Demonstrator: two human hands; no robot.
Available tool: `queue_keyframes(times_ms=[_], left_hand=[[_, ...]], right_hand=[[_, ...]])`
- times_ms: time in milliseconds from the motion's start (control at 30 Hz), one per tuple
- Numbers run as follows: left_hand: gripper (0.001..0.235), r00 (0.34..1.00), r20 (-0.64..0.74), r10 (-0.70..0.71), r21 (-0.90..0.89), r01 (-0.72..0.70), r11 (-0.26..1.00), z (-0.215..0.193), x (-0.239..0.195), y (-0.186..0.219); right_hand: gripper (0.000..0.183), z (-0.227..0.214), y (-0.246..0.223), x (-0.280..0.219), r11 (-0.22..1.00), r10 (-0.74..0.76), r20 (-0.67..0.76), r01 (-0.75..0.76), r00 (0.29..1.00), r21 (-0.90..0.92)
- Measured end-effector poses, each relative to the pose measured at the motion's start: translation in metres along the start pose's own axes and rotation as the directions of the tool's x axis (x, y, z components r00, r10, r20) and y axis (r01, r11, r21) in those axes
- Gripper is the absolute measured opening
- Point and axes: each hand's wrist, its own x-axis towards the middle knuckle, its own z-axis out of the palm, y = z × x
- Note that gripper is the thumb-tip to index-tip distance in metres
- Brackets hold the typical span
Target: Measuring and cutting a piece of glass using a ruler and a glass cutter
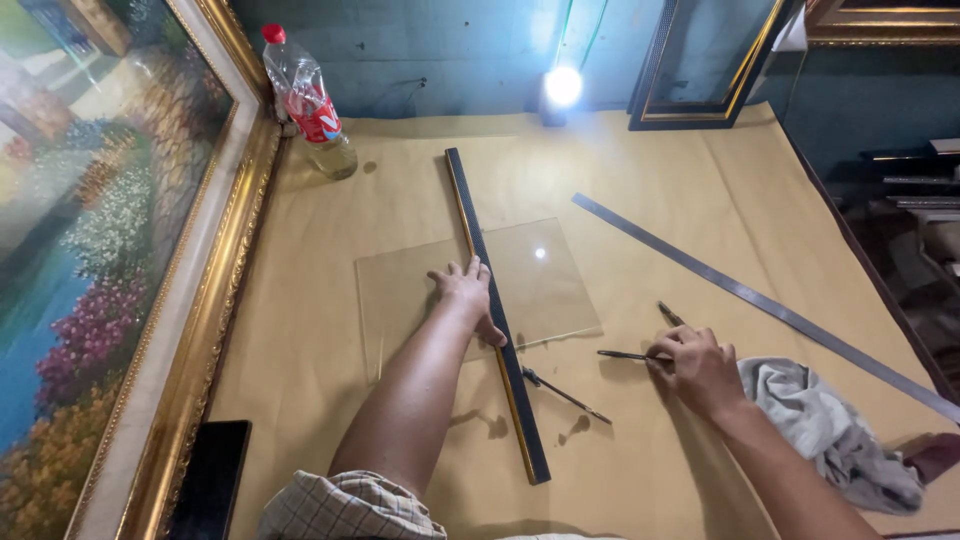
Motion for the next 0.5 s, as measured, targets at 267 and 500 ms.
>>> queue_keyframes(times_ms=[267,500], left_hand=[[0.122,1.000,0.000,-0.008,0.001,0.008,1.000,-0.001,-0.002,0.000],[0.120,1.000,-0.007,0.012,-0.038,-0.012,0.999,0.003,-0.003,-0.003]], right_hand=[[0.038,0.015,0.029,0.031,0.952,0.285,0.025,-0.286,0.958,0.111],[0.039,-0.045,-0.017,0.034,0.803,0.195,0.247,-0.299,0.949,0.515]])
